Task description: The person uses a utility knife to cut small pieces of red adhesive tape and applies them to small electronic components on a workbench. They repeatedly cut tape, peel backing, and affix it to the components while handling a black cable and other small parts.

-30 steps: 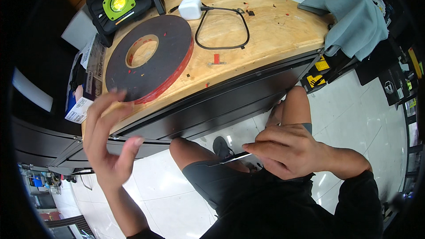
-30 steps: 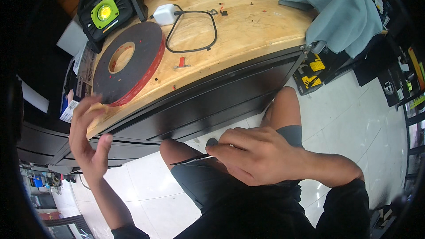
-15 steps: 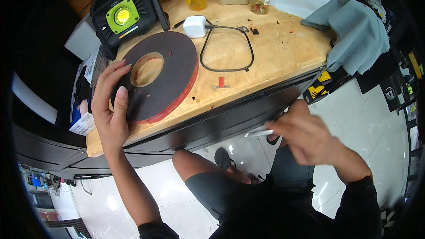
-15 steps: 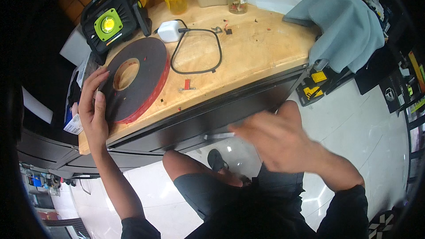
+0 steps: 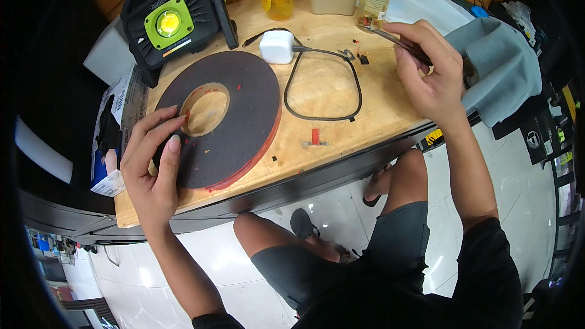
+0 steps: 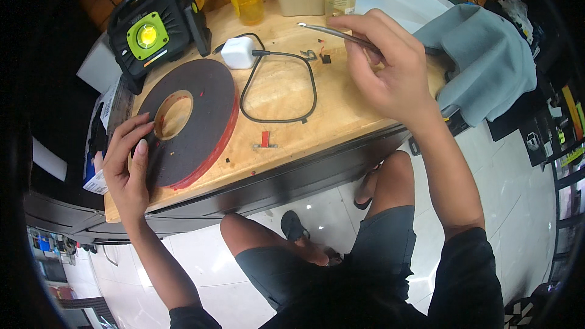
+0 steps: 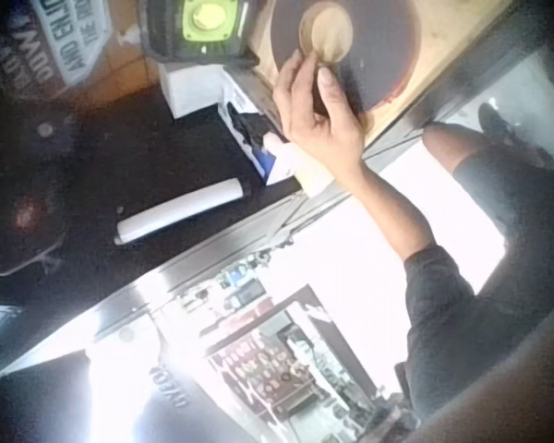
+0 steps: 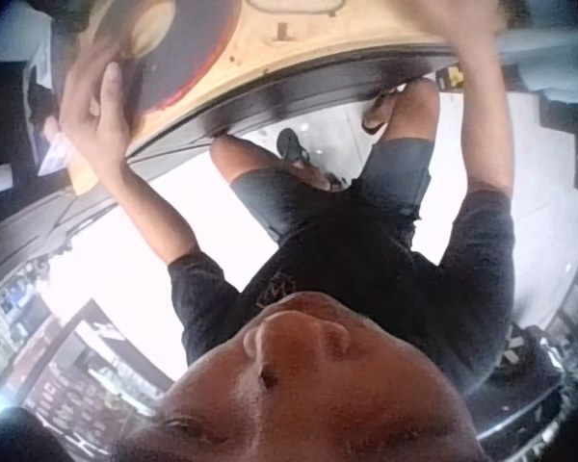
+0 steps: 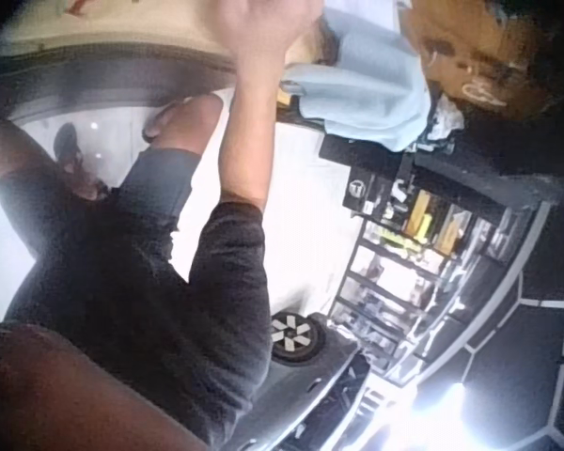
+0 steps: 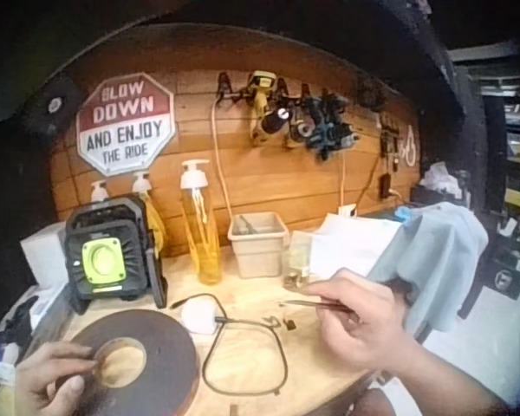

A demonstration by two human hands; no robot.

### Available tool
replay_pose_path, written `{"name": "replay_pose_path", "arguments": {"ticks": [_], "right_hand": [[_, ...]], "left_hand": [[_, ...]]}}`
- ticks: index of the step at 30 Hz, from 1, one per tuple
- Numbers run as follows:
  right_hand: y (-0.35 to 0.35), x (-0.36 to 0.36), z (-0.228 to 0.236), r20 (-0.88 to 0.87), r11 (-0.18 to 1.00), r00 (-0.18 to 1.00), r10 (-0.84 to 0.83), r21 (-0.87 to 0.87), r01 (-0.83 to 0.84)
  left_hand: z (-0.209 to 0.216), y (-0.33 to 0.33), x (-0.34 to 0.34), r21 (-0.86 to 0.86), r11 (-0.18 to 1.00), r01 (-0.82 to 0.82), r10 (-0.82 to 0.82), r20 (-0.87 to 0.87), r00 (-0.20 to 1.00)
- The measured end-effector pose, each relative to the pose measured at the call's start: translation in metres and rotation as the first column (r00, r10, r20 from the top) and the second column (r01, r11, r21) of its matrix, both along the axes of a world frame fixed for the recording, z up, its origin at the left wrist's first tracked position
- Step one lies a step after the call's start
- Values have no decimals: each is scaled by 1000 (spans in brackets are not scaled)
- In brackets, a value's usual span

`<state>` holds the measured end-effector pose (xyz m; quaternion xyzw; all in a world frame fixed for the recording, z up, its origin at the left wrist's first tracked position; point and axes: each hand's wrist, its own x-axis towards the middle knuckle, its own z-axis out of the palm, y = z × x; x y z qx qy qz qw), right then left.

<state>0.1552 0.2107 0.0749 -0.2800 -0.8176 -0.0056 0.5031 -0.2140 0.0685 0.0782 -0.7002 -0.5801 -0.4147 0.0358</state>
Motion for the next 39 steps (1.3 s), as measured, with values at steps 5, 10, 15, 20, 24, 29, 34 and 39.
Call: {"name": "replay_pose_path", "arguments": {"ticks": [5, 10, 15, 20, 24, 29, 34, 39], "right_hand": [[1, -3, -5, -11, 995, 997, -81, -65, 80], [0, -8, -5, 29, 990, 1000, -2, -140, 6], [2, -6, -8, 48, 979, 998, -30, -200, 39], [5, -5, -11, 4, 987, 1000, -14, -158, 14], [6, -2, -12, 7, 984, 1000, -5, -176, 6], [5, -3, -11, 58, 973, 998, 16, -230, -3], [4, -3, -10, 61, 975, 998, 13, -221, 1], [7, -3, -14, 52, 982, 999, -2, -187, 12]], "left_hand": [[0, -1, 2, 5, 998, -67, 67, -28, 997], [0, -6, 2, -12, 980, -197, 195, -91, 977], [-6, 0, 1, -4, 989, -147, 147, -38, 988], [-3, 0, 2, -24, 985, -170, 168, -63, 984], [-7, 3, 2, -26, 995, -95, 96, 22, 995], [-2, 1, 6, -44, 988, -145, 141, -83, 986], [-3, 3, 8, -29, 990, -137, 136, -49, 990], [1, 3, 9, -34, 992, -124, 121, -61, 991]]}}
